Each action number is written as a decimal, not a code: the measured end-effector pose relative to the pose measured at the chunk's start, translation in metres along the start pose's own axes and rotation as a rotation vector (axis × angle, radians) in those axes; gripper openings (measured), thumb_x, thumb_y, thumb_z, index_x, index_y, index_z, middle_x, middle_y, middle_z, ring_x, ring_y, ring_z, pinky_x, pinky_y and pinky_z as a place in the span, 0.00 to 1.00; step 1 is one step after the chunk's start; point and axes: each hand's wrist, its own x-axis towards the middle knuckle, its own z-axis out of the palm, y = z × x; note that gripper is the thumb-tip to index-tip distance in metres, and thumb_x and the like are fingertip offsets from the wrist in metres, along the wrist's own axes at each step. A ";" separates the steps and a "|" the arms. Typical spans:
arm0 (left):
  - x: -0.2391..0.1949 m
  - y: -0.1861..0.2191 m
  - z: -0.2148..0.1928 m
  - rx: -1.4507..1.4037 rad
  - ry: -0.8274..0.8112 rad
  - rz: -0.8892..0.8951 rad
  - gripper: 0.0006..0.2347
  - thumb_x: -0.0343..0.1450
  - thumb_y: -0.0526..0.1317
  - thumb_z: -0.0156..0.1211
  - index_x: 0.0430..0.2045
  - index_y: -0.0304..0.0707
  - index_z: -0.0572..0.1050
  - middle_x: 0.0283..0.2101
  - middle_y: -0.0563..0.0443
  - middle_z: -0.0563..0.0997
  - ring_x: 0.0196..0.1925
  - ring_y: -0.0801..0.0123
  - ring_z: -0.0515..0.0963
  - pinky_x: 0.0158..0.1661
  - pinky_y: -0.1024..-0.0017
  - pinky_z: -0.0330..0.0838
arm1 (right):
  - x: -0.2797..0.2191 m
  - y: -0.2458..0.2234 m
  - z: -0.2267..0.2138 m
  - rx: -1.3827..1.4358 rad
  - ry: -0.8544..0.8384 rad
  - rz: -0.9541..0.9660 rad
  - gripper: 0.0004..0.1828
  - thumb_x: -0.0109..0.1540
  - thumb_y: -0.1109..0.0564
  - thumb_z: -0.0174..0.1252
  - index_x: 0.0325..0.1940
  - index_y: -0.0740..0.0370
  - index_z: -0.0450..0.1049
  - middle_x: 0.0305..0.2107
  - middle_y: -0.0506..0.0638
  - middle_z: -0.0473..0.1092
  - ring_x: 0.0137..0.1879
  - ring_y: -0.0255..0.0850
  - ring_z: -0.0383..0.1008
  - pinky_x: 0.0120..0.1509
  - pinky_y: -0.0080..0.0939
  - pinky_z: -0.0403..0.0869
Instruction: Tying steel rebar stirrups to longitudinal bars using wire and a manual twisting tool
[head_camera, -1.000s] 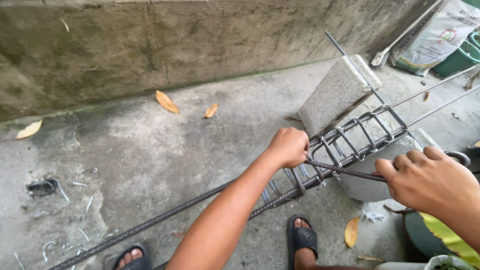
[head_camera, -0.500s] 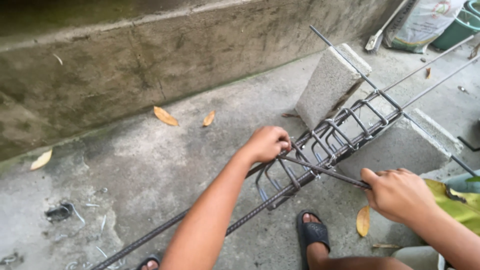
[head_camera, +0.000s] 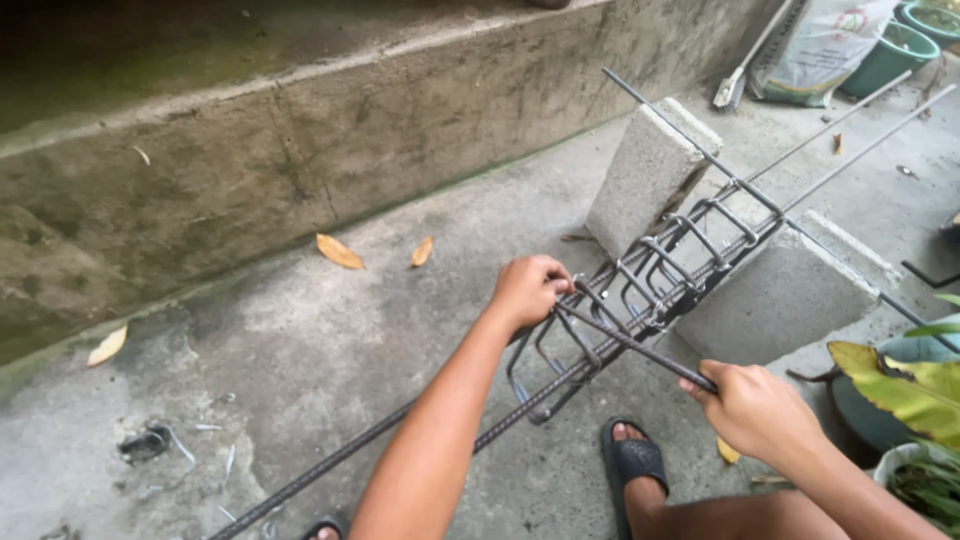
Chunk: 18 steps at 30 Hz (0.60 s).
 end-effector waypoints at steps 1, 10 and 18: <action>-0.002 0.000 0.002 0.003 -0.012 0.007 0.04 0.63 0.37 0.64 0.25 0.46 0.85 0.32 0.53 0.86 0.33 0.59 0.83 0.38 0.64 0.75 | -0.007 -0.005 0.002 0.010 -0.001 0.010 0.21 0.64 0.34 0.50 0.39 0.49 0.77 0.31 0.49 0.82 0.42 0.51 0.80 0.51 0.50 0.75; -0.005 0.007 0.006 0.053 0.051 0.107 0.05 0.64 0.35 0.60 0.23 0.44 0.84 0.34 0.54 0.84 0.36 0.59 0.82 0.40 0.64 0.75 | -0.038 -0.028 0.079 0.690 -0.035 0.126 0.16 0.61 0.43 0.64 0.32 0.56 0.86 0.17 0.49 0.74 0.22 0.39 0.68 0.30 0.38 0.68; -0.005 0.007 0.012 0.155 0.053 0.096 0.04 0.63 0.36 0.63 0.24 0.47 0.85 0.34 0.53 0.84 0.36 0.55 0.82 0.40 0.60 0.75 | -0.046 -0.028 0.082 0.039 0.428 -0.033 0.25 0.67 0.32 0.45 0.34 0.54 0.65 0.17 0.54 0.75 0.25 0.58 0.78 0.33 0.56 0.77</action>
